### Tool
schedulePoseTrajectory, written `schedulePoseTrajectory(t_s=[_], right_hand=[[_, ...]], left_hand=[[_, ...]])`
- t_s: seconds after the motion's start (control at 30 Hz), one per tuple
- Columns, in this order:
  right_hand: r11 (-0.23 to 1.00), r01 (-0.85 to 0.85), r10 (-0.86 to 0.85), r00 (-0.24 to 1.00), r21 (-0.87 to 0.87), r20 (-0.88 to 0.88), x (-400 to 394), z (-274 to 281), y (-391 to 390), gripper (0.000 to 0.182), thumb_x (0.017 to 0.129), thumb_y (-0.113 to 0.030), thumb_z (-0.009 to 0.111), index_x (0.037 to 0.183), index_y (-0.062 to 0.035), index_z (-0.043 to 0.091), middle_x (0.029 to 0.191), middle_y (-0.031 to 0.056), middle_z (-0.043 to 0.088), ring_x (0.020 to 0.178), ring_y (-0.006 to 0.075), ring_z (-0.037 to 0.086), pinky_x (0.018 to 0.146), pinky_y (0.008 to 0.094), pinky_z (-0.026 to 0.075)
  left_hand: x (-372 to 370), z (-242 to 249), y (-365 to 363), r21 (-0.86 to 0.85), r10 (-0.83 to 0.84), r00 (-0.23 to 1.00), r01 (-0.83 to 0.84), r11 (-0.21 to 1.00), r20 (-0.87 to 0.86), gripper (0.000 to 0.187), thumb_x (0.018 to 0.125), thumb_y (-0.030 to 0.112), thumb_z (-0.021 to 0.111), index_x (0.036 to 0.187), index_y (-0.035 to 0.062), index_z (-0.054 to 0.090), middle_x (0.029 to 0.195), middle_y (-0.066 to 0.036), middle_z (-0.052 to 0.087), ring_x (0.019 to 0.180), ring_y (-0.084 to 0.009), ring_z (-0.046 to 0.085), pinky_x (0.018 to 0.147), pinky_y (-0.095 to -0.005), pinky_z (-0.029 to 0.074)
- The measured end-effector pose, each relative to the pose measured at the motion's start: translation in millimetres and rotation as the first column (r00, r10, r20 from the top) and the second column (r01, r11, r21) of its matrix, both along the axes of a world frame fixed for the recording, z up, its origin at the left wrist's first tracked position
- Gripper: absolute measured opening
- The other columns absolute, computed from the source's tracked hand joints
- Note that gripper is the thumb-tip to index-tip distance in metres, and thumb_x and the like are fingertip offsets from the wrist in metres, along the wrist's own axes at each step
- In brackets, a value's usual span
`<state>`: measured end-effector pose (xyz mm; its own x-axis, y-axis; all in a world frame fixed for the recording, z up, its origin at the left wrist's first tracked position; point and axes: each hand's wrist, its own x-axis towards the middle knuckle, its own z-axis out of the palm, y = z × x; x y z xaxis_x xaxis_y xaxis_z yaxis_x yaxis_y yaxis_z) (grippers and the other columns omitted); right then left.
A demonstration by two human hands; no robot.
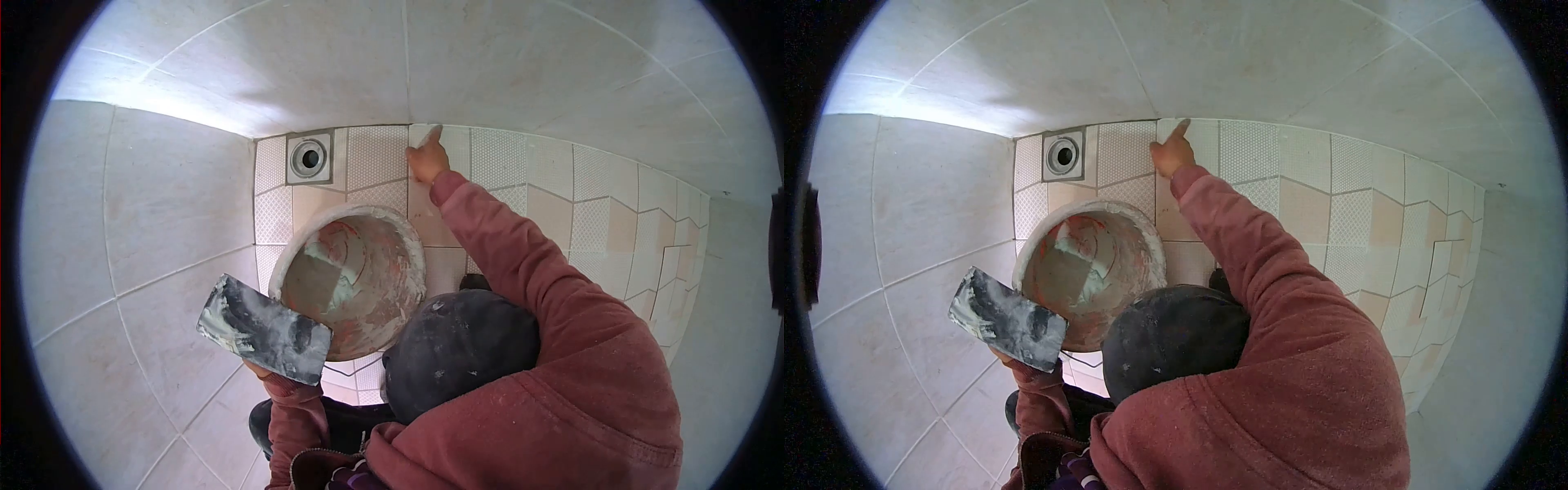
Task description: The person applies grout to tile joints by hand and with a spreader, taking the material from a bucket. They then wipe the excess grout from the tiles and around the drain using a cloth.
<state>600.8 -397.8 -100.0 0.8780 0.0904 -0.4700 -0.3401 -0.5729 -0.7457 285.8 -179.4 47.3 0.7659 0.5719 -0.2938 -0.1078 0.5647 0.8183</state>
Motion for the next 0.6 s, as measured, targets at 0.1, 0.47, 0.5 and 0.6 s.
schedulePoseTrajectory(t_s=[0.1,0.47,0.5,0.6], right_hand=[[0.963,0.177,-0.172,0.984,0.202,-0.043,12.3,-6.1,24.7,0.068,0.078,-0.018,0.053,0.125,0.0235,0.026,0.069,0.0206,0.063,0.052,0.0269,0.06,0.047,0.0317,0.05],[0.832,-0.441,0.459,0.888,-0.338,-0.027,24.4,-14.6,55.1,0.054,0.079,-0.024,0.05,0.107,0.0208,0.05,0.086,0.0246,0.064,0.081,0.0329,0.063,0.079,0.0384,0.05],[0.833,-0.438,0.459,0.888,-0.339,-0.02,20.2,-10.3,48.9,0.054,0.079,-0.024,0.05,0.107,0.0208,0.05,0.086,0.0246,0.064,0.081,0.0329,0.063,0.079,0.0384,0.05],[0.93,-0.337,0.342,0.94,-0.145,0.014,3.3,14.7,16.9,0.074,0.079,-0.021,0.051,0.13,0.0216,0.017,0.093,0.0249,0.062,0.073,0.031,0.064,0.068,0.0385,0.053]], left_hand=[[0.8,1.3,-2.3,0.004,-0.01,1.0,0.01,1.0,-0.003,0.047,0.093,0.04,0.04,0.126,0.0067,0.044,0.114,-0.013,0.055,0.099,-0.0298,0.056,0.085,-0.0439,0.049],[-1.5,1.7,-9.3,0.013,-0.024,1.0,0.024,1.0,0.008,0.048,0.093,0.04,0.04,0.126,0.0067,0.043,0.115,-0.014,0.055,0.099,-0.03,0.056,0.085,-0.0439,0.049],[-0.8,2.3,-8.6,0.016,-0.026,1.0,0.025,1.0,0.016,0.048,0.093,0.04,0.04,0.126,0.0067,0.043,0.115,-0.014,0.055,0.099,-0.03,0.056,0.085,-0.0439,0.049],[-0.1,4.4,-4.6,0.029,-0.027,0.999,0.026,0.999,0.029,0.048,0.093,0.04,0.041,0.127,0.0067,0.043,0.115,-0.014,0.055,0.1,-0.03,0.056,0.085,-0.0439,0.049]])
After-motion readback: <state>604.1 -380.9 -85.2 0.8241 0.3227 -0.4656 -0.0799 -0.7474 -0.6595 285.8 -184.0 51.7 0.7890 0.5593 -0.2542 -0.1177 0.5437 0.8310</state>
